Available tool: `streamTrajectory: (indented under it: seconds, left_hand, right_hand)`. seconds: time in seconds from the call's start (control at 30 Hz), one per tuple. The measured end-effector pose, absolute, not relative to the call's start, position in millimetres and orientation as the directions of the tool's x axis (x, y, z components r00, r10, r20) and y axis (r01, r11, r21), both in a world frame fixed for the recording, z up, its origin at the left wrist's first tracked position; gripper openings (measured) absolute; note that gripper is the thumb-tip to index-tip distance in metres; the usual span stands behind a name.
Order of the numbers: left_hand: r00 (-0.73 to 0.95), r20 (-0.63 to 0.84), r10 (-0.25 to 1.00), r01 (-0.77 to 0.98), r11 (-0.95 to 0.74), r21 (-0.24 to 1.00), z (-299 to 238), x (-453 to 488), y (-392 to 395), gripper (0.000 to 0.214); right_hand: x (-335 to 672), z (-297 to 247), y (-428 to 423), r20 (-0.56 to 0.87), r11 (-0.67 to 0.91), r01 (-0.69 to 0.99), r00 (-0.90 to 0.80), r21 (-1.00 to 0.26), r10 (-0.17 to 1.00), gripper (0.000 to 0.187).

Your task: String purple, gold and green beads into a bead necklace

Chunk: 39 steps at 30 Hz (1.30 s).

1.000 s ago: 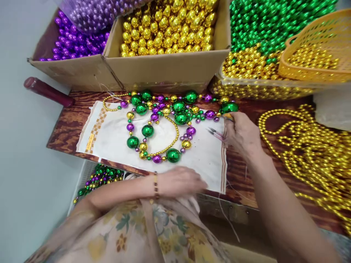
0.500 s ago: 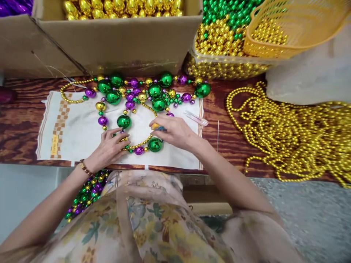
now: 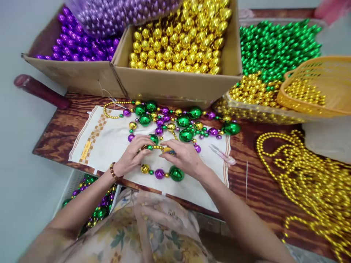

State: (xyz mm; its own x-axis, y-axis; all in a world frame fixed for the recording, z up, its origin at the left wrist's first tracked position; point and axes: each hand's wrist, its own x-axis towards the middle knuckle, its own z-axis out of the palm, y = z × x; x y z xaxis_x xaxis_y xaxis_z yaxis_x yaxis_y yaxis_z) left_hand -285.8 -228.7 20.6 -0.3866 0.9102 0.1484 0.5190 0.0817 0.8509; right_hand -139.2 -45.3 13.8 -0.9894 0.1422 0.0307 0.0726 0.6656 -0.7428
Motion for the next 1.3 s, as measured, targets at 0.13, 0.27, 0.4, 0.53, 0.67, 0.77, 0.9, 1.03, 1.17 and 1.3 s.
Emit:
streamTrajectory:
  seconds: [0.13,0.27,0.4,0.53,0.67,0.77,0.9,1.03,1.17,1.3]
  left_hand:
    - [-0.673,0.039,0.738,0.123,0.060,0.991,17,-290,-200,0.023]
    - [-0.844,-0.085,0.530,-0.138,-0.061,0.989,5,-299,-170,0.033]
    - [-0.837,-0.029,0.547,-0.004,0.048,0.999,1,-306,-158,0.032]
    - [-0.828,-0.068,0.557,-0.055,0.040,0.998,-6,-314,-153,0.027]
    - [-0.804,-0.171,0.569,-0.275,-0.102,0.956,-10,-331,-133,0.027]
    - [-0.728,-0.202,0.656,-0.417,-0.190,0.889,-5,-347,-117,0.030]
    - [-0.659,-0.244,0.711,-0.514,-0.189,0.837,-2,-362,-105,0.035]
    - [-0.641,-0.246,0.727,-0.540,-0.200,0.817,-6,-367,-100,0.038]
    - [-0.649,-0.252,0.718,-0.549,-0.212,0.809,-8,-369,-97,0.041]
    - [-0.638,-0.248,0.729,-0.555,-0.212,0.805,-7,-370,-97,0.041]
  right_hand:
    - [-169,20,-44,-0.014,0.394,0.142,-0.950,-0.908,0.311,0.026]
    - [-203,13,-49,-0.183,-0.010,0.203,-0.863,-0.979,0.471,0.037]
    - [-227,3,-50,-0.299,-0.277,0.166,-0.775,-0.947,0.557,0.037]
    - [-236,-2,-47,-0.319,-0.327,0.144,-0.746,-0.934,0.584,0.039]
    - [-235,-4,-39,-0.221,-0.125,0.182,-0.816,-0.975,0.535,0.037]
    - [-232,-6,-24,-0.126,0.038,0.169,-0.850,-0.985,0.511,0.031]
    - [-234,-10,5,-0.128,0.011,0.158,-0.839,-0.987,0.529,0.023]
    - [-244,-7,26,-0.111,-0.083,0.079,-0.857,-0.993,0.503,0.029]
    - [-255,-7,33,-0.137,-0.142,0.079,-0.872,-0.987,0.470,0.033]
    - [-261,-16,36,-0.097,-0.064,0.076,-0.882,-0.995,0.462,0.030]
